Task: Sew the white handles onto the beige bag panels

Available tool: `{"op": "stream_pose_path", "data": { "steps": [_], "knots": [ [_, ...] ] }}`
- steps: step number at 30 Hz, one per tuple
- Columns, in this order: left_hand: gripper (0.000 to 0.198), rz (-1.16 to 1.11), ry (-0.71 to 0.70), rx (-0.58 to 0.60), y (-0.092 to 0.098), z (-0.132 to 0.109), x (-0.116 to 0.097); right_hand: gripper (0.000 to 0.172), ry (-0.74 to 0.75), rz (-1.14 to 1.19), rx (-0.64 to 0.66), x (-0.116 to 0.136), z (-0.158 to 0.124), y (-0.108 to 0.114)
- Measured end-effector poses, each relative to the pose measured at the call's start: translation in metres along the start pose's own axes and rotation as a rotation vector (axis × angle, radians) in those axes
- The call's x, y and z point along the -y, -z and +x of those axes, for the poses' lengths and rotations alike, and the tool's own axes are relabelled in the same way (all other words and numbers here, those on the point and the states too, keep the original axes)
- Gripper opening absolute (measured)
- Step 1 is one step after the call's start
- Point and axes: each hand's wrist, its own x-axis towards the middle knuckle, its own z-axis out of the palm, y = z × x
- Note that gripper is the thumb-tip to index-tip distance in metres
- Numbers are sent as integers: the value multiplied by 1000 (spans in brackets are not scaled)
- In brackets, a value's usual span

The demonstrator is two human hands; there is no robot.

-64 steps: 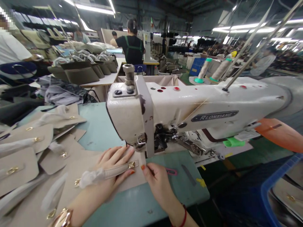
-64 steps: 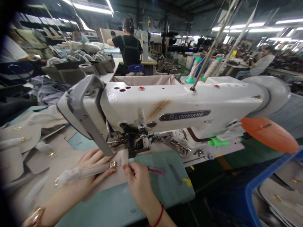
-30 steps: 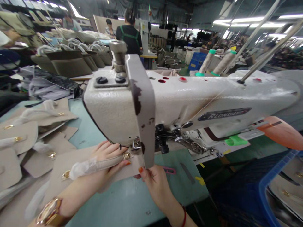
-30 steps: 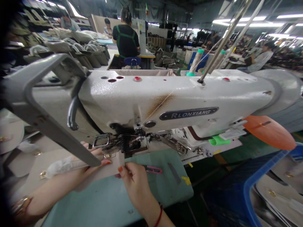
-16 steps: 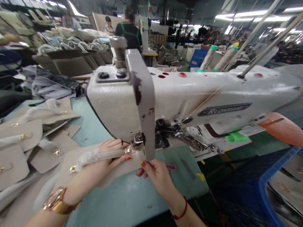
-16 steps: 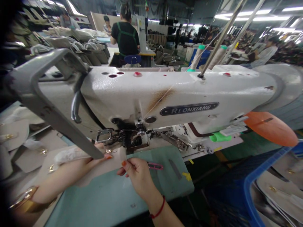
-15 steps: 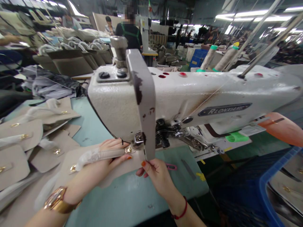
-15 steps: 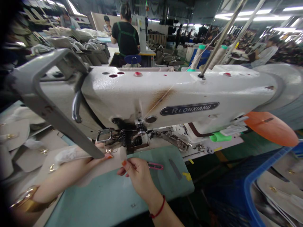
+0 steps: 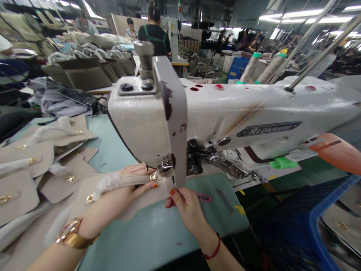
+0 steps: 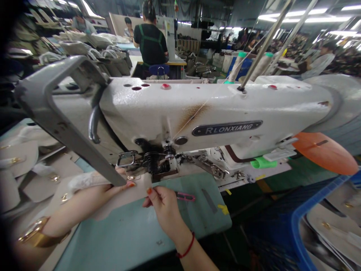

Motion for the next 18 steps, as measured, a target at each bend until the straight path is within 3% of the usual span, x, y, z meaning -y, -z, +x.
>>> {"op": "stream_pose_path", "data": {
  "steps": [4, 10, 18],
  "knots": [
    [44, 42, -35, 57, 1, 0, 1, 45, 20, -24, -2, 0, 0, 1],
    [45, 132, -100, -14, 1, -1, -1, 47, 63, -58, -57, -11, 0, -5],
    [39, 117, -108, 25, 3, 1, -3, 48, 70, -22, -88, -13, 0, -9]
  ]
}}
